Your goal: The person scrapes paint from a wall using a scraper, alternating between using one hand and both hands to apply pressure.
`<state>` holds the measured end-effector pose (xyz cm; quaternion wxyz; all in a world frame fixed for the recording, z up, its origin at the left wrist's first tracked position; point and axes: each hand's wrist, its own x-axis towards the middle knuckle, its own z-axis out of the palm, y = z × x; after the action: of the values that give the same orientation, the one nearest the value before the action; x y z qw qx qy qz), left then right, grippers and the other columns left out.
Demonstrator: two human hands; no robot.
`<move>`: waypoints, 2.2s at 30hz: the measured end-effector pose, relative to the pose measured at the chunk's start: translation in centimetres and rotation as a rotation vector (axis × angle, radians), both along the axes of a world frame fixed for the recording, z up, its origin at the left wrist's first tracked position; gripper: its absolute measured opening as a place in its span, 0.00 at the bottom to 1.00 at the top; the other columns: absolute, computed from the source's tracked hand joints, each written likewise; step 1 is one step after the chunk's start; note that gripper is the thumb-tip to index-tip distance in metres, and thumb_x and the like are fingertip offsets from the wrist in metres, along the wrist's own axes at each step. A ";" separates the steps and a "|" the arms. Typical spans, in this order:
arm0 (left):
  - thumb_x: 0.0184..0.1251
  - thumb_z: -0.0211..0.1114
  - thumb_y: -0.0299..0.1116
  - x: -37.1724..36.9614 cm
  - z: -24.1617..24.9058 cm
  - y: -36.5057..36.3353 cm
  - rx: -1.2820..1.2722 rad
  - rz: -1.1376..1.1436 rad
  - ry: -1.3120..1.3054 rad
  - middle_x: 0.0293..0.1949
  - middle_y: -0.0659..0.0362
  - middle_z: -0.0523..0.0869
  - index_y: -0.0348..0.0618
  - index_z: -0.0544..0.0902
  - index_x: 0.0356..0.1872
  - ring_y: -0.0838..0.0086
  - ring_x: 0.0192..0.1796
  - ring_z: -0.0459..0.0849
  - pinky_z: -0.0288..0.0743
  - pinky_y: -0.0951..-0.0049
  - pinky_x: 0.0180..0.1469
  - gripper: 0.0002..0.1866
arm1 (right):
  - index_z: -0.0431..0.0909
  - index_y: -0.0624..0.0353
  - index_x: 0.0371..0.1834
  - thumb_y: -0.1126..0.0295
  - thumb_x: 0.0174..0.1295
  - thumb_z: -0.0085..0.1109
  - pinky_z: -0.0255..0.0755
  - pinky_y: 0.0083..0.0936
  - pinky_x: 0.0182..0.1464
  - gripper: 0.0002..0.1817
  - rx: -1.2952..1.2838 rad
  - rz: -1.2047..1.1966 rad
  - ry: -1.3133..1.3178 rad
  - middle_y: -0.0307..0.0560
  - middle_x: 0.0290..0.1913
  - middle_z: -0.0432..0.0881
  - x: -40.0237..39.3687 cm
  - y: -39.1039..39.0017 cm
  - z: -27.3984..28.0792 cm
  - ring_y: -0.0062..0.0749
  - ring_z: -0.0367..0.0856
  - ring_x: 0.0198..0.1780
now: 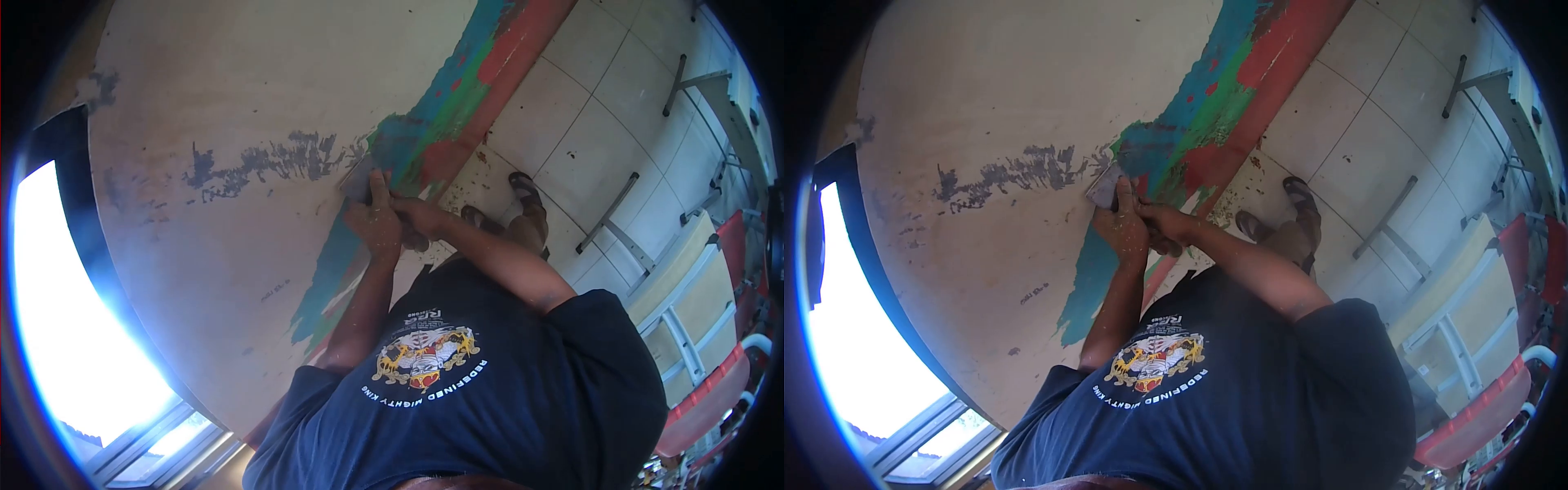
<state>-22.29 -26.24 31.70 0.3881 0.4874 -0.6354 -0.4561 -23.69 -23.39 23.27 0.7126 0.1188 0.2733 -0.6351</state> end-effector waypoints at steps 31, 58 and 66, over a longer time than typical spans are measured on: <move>0.74 0.65 0.33 0.8 -0.2 0.2 -0.017 -0.022 -0.097 0.31 0.54 0.87 0.25 0.85 0.37 0.77 0.29 0.80 0.74 0.73 0.32 0.15 | 0.75 0.47 0.45 0.48 0.78 0.40 0.64 0.25 0.19 0.18 -0.397 0.205 0.075 0.35 0.17 0.67 -0.9 0.8 -1.8 0.24 0.69 0.16; 0.74 0.65 0.32 -0.5 1.2 0.8 0.085 0.023 -0.179 0.33 0.53 0.88 0.27 0.84 0.38 0.76 0.27 0.80 0.74 0.73 0.30 0.13 | 0.71 0.50 0.31 0.45 0.77 0.41 0.59 0.27 0.17 0.23 -0.196 0.239 0.029 0.35 0.16 0.65 -1.8 2.1 -0.3 0.25 0.62 0.13; 0.73 0.66 0.34 -0.3 0.1 0.3 0.056 0.009 -0.100 0.30 0.53 0.89 0.24 0.84 0.35 0.77 0.26 0.82 0.76 0.73 0.29 0.16 | 0.69 0.52 0.25 0.45 0.74 0.42 0.58 0.27 0.17 0.25 -0.271 0.261 0.178 0.37 0.16 0.64 -2.1 2.3 -1.0 0.25 0.63 0.14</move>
<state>-22.57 -25.95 31.83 0.3443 0.5232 -0.6388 -0.4468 -25.79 -21.10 22.26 0.7712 -0.0712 0.2606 -0.5765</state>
